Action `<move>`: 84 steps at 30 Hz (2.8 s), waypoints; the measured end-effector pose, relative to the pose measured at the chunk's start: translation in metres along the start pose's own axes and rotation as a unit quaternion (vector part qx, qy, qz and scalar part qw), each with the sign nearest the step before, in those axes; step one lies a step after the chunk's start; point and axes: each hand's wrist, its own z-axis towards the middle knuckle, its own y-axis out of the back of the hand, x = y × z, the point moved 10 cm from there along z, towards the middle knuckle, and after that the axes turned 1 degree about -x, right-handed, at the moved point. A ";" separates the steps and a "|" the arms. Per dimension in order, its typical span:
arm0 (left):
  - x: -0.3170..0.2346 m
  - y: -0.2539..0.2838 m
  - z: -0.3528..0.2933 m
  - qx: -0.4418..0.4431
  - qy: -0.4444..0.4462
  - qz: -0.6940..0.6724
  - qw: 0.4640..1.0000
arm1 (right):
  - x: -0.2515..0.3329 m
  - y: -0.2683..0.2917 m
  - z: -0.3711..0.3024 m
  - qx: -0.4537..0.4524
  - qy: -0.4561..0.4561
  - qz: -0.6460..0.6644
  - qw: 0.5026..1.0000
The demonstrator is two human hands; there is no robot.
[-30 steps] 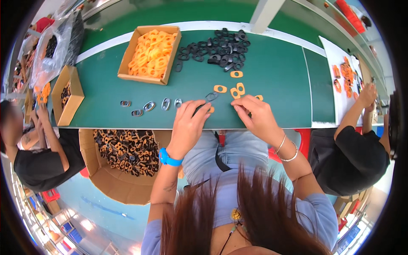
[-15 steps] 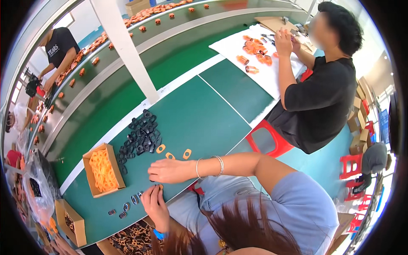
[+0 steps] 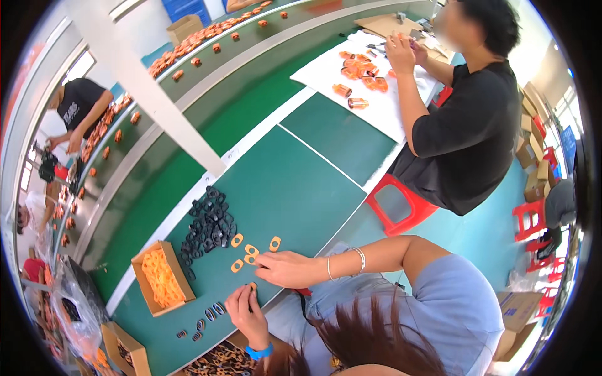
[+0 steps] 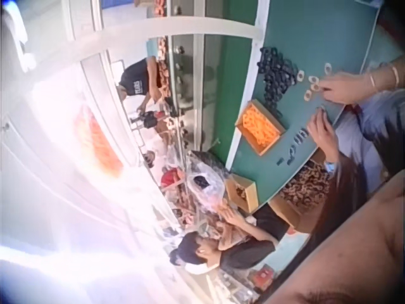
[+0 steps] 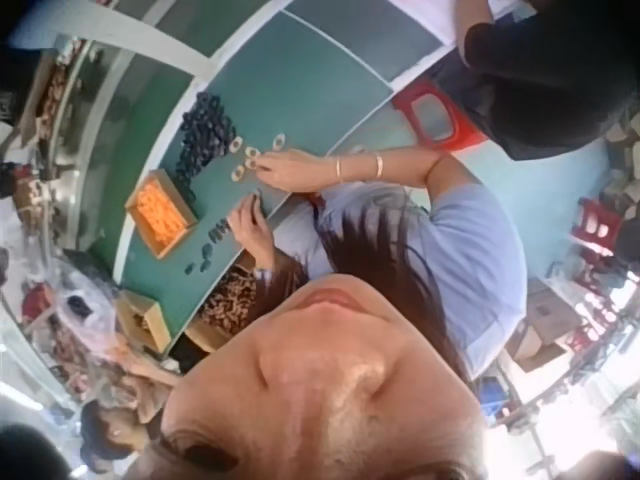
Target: Manually assembling small black and orange plastic components on an industrial production line.
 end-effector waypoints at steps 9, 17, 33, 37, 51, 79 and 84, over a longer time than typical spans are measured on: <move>-0.005 -0.005 -0.003 0.012 -0.028 -0.003 1.000 | 0.000 0.012 -0.012 -0.060 0.001 0.076 0.995; 0.001 -0.003 -0.004 0.013 -0.001 -0.003 1.000 | 0.000 0.011 -0.011 -0.044 0.054 0.048 0.996; 0.001 0.010 -0.010 -0.002 0.020 -0.057 0.998 | 0.001 0.024 -0.004 -0.001 0.105 0.016 0.994; 0.007 0.010 0.001 -0.029 0.037 -0.075 0.996 | -0.004 0.042 0.007 -0.009 0.033 0.058 0.998; 0.023 0.012 -0.021 -0.073 0.060 -0.084 0.992 | 0.027 0.005 0.026 0.029 0.063 0.088 0.994; 0.026 0.024 -0.011 -0.043 0.058 -0.020 0.997 | 0.003 0.003 0.037 0.062 -0.077 0.170 0.980; 0.055 0.058 -0.024 -0.096 0.126 0.090 0.983 | -0.017 0.034 0.085 -0.083 0.020 -0.015 0.996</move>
